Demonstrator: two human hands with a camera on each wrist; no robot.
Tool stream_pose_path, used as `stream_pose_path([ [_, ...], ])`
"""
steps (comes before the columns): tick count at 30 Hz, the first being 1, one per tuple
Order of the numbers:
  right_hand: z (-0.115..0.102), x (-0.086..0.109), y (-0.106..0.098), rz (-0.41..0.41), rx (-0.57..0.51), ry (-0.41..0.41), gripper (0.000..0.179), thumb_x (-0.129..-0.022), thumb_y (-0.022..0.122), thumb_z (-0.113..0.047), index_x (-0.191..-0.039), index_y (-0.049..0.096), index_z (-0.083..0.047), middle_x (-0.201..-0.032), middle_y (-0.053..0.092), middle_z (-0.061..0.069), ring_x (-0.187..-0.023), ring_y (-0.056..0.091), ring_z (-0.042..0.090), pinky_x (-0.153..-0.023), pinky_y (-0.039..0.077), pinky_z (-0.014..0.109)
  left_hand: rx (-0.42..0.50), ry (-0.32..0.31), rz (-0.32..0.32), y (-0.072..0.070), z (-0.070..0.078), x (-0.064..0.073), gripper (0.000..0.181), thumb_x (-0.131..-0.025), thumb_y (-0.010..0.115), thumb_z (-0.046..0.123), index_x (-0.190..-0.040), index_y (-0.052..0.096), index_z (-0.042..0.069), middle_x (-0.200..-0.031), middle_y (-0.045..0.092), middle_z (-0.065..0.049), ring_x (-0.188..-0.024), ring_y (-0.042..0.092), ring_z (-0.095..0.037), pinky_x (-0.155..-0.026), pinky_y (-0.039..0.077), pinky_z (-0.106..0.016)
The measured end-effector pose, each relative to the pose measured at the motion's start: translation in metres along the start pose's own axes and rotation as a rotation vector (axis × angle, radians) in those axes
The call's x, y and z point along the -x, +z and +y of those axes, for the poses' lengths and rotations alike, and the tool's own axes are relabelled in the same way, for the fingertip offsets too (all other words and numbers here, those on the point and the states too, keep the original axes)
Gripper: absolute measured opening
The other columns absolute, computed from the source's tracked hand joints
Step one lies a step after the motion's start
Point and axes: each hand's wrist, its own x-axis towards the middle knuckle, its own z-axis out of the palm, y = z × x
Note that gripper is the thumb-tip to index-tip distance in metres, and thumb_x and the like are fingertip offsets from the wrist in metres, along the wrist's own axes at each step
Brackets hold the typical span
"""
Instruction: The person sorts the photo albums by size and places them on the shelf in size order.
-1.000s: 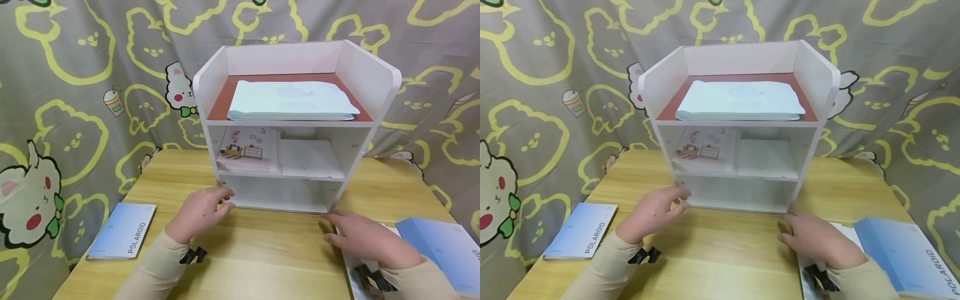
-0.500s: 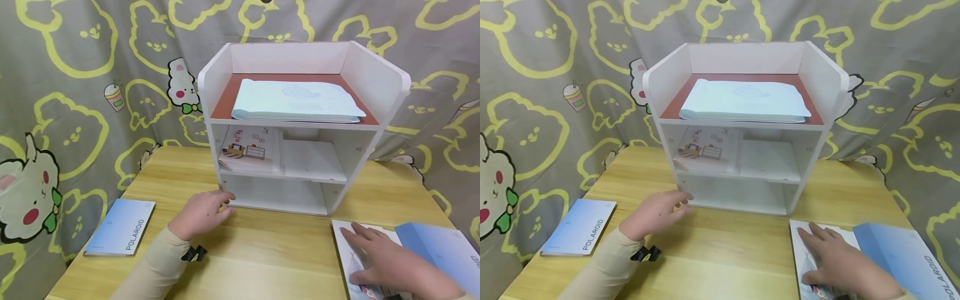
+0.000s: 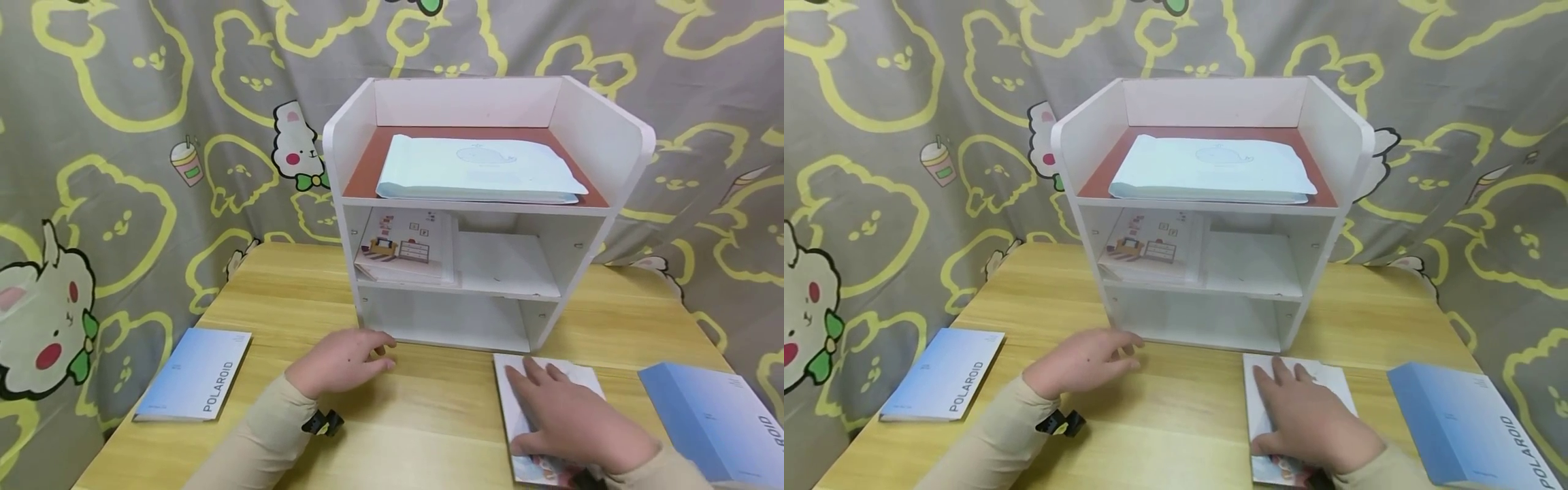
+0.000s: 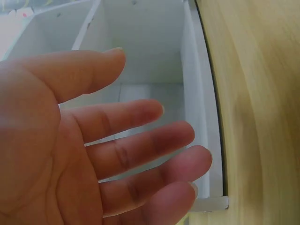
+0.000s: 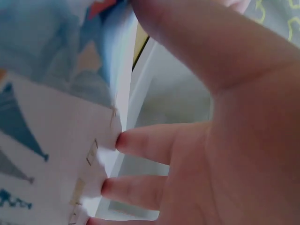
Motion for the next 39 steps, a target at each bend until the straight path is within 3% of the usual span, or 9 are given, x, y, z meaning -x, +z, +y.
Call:
stream_pose_path([
  [9, -0.052, -0.038, 0.005, 0.136, 0.059, -0.059, 0.105, -0.073, 0.075, -0.071, -0.145, 0.051, 0.001, -0.14, 0.047, 0.038, -0.116, 0.05, 0.064, -0.083, 0.05, 0.068, 0.002, 0.008, -0.041, 0.008, -0.003, -0.003, 0.04, -0.102, 0.06, 0.036, -0.131, 0.066, 0.009, -0.104, 0.071, 0.007, -0.097, 0.067, -0.014, -0.088, 0.054, -0.039],
  [16, -0.083, -0.057, 0.002, 0.109, 0.07, -0.065, 0.097, -0.08, 0.071, -0.069, -0.147, 0.051, -0.003, -0.143, 0.046, 0.035, -0.12, 0.05, 0.061, -0.09, 0.049, 0.066, 0.005, 0.006, -0.062, 0.013, -0.006, -0.004, 0.041, -0.101, 0.061, 0.039, -0.129, 0.067, 0.009, -0.099, 0.071, 0.007, -0.092, 0.067, -0.012, -0.084, 0.055, -0.038],
  [22, -0.098, -0.069, 0.001, 0.107, 0.076, -0.127, 0.086, -0.085, 0.07, -0.062, -0.146, 0.052, -0.005, -0.146, 0.047, 0.031, -0.123, 0.052, 0.055, -0.089, 0.052, 0.062, 0.015, -0.011, -0.084, 0.016, -0.009, -0.005, 0.042, -0.101, 0.061, 0.039, -0.129, 0.067, 0.008, -0.095, 0.069, 0.006, -0.086, 0.064, -0.01, -0.081, 0.054, -0.037],
  [26, -0.094, -0.071, -0.002, 0.118, 0.011, -0.167, 0.077, -0.087, 0.071, -0.055, -0.145, 0.054, -0.006, -0.147, 0.048, 0.027, -0.125, 0.056, 0.045, -0.092, 0.053, 0.057, 0.013, -0.023, -0.089, 0.02, -0.009, -0.006, 0.044, -0.101, 0.061, 0.04, -0.132, 0.066, 0.01, -0.097, 0.068, 0.007, -0.089, 0.063, -0.011, -0.084, 0.054, -0.038],
  [32, -0.064, -0.055, -0.006, 0.109, -0.231, -0.213, 0.066, -0.094, 0.068, -0.045, -0.145, 0.054, -0.006, -0.15, 0.049, 0.019, -0.134, 0.05, 0.037, -0.108, 0.042, 0.055, 0.034, -0.03, -0.101, 0.025, -0.009, -0.009, 0.046, -0.1, 0.06, 0.043, -0.133, 0.065, 0.011, -0.094, 0.065, 0.011, -0.083, 0.059, -0.007, -0.081, 0.053, -0.035],
  [36, -0.042, -0.042, -0.006, 0.162, -0.254, -0.214, 0.061, -0.097, 0.066, -0.042, -0.143, 0.056, -0.004, -0.146, 0.054, 0.016, -0.135, 0.049, 0.036, -0.11, 0.038, 0.056, 0.056, -0.02, -0.095, 0.027, -0.01, -0.013, 0.039, -0.101, 0.059, 0.043, -0.123, 0.069, 0.013, -0.085, 0.061, 0.01, -0.077, 0.056, -0.009, -0.075, 0.05, -0.034],
  [39, -0.029, -0.037, -0.006, 0.163, -0.231, -0.224, 0.059, -0.097, 0.066, -0.043, -0.139, 0.06, -0.002, -0.139, 0.06, 0.016, -0.129, 0.055, 0.036, -0.106, 0.042, 0.056, 0.061, -0.024, -0.081, 0.031, -0.01, -0.016, 0.039, -0.101, 0.057, 0.045, -0.122, 0.069, 0.014, -0.096, 0.067, 0.004, -0.09, 0.062, -0.013, -0.084, 0.052, -0.037],
])
